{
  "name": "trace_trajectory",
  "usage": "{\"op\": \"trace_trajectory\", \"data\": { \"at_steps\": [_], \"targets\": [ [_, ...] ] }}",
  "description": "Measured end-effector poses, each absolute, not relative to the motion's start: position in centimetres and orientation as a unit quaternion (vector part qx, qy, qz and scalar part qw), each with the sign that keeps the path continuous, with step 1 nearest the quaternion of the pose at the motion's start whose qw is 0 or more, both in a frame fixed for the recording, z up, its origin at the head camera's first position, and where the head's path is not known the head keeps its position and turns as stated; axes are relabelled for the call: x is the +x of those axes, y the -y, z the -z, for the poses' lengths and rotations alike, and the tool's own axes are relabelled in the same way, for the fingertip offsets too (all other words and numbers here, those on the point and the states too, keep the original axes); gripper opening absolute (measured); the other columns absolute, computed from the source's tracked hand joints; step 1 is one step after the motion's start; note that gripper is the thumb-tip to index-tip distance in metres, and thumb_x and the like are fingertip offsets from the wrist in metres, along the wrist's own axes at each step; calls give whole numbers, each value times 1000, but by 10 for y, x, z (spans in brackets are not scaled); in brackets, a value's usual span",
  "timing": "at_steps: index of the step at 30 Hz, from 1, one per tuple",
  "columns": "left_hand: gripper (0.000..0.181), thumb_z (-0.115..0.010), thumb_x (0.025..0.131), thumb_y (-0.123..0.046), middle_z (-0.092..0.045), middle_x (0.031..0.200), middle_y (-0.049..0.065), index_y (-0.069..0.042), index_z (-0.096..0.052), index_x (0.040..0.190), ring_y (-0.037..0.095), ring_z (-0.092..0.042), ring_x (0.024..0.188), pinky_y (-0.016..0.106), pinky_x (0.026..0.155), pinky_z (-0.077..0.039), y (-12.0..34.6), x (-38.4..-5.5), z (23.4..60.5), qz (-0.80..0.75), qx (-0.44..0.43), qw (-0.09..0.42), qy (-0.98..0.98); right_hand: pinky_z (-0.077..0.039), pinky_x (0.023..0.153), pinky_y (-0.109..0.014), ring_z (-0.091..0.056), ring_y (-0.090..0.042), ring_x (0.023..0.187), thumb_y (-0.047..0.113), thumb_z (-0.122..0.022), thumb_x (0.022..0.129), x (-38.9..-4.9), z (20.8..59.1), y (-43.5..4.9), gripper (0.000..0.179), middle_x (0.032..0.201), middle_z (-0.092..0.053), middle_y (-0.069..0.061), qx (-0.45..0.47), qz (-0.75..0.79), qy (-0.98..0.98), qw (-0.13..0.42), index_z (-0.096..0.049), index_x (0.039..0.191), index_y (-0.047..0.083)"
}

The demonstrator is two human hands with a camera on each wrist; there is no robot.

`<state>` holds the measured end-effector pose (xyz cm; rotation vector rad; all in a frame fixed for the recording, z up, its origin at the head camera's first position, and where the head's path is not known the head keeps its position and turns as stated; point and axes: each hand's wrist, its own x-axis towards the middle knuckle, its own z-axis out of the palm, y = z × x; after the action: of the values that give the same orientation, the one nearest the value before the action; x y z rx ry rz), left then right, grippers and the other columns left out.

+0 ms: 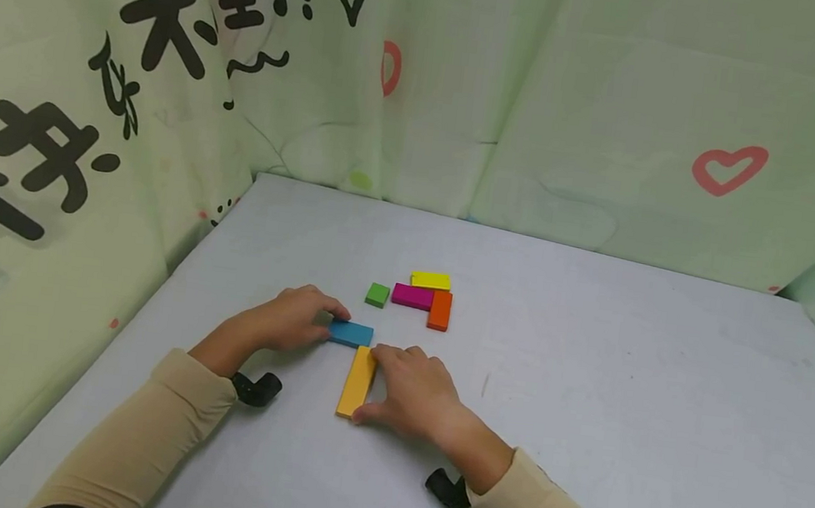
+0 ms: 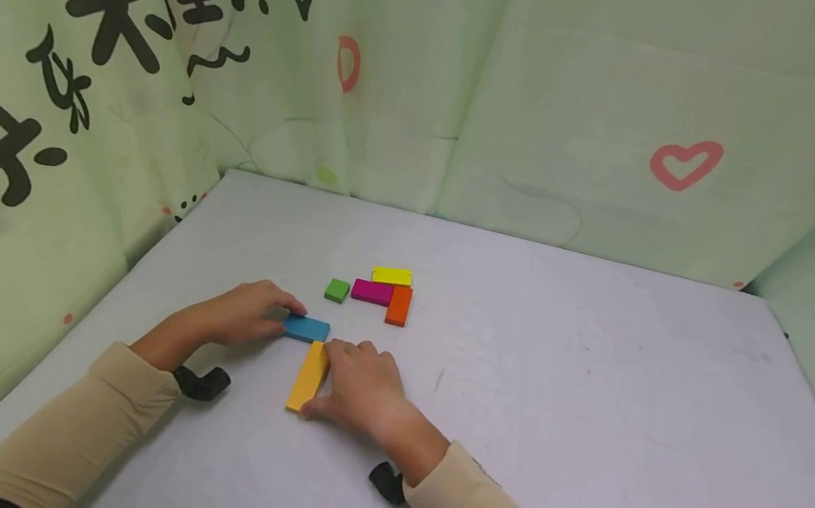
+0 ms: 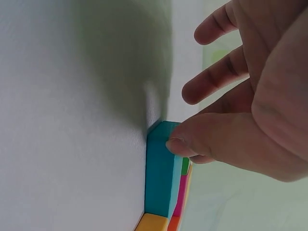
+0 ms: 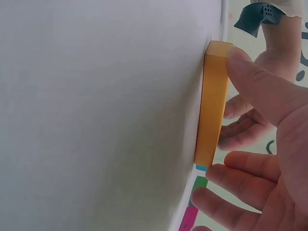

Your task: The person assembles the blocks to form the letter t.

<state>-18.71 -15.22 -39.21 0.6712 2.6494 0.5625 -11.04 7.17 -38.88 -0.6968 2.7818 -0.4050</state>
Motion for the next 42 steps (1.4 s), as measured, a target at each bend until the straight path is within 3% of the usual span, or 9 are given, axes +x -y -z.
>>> {"op": "trace_trajectory", "data": {
  "at_steps": [9,16,22,30,36,42],
  "targets": [
    [44,-73,93,-17,-57,136,10,-17,-63,136,31,-46,126,51,103,-42,149,-181,391,-214,196,178,-940,-48,94,-48,-54,-30,118,49,-81,81,-114,384,-80,76,134,-61,-7,-222,148,-954,138,-54,141,10],
    [46,-76,91,-25,-61,132,5,-15,-65,134,28,-47,125,51,106,-38,141,-171,390,-207,222,181,-935,-47,97,-50,-54,-30,122,41,-80,83,-121,382,-95,72,137,-59,-8,-213,153,-956,129,-54,143,11],
    [50,-79,88,-32,-63,131,0,-16,-66,133,24,-49,124,48,106,-38,138,-162,393,-193,233,158,-940,-47,96,-50,-55,-31,121,39,-78,86,-129,380,-106,68,135,-61,-9,-195,154,-962,114,-54,142,9],
    [63,-82,83,-40,-61,134,5,-13,-62,137,30,-46,131,52,106,-38,130,-149,394,-197,259,128,-937,-48,96,-50,-56,-33,119,33,-78,88,-141,377,-121,65,129,-62,-12,-175,161,-967,96,-53,142,6],
    [67,-82,82,-45,-61,136,3,-14,-62,138,30,-41,135,54,106,-37,127,-145,397,-176,252,117,-944,-49,94,-49,-57,-31,113,31,-76,90,-147,378,-126,52,124,-64,-9,-171,176,-966,86,-59,133,7],
    [68,-82,81,-45,-60,136,3,-14,-61,138,31,-41,135,54,105,-36,126,-144,400,-175,249,109,-946,-49,95,-50,-56,-32,114,31,-75,90,-152,381,-130,52,123,-63,-11,-162,177,-966,92,-58,134,8]
  ]
}}
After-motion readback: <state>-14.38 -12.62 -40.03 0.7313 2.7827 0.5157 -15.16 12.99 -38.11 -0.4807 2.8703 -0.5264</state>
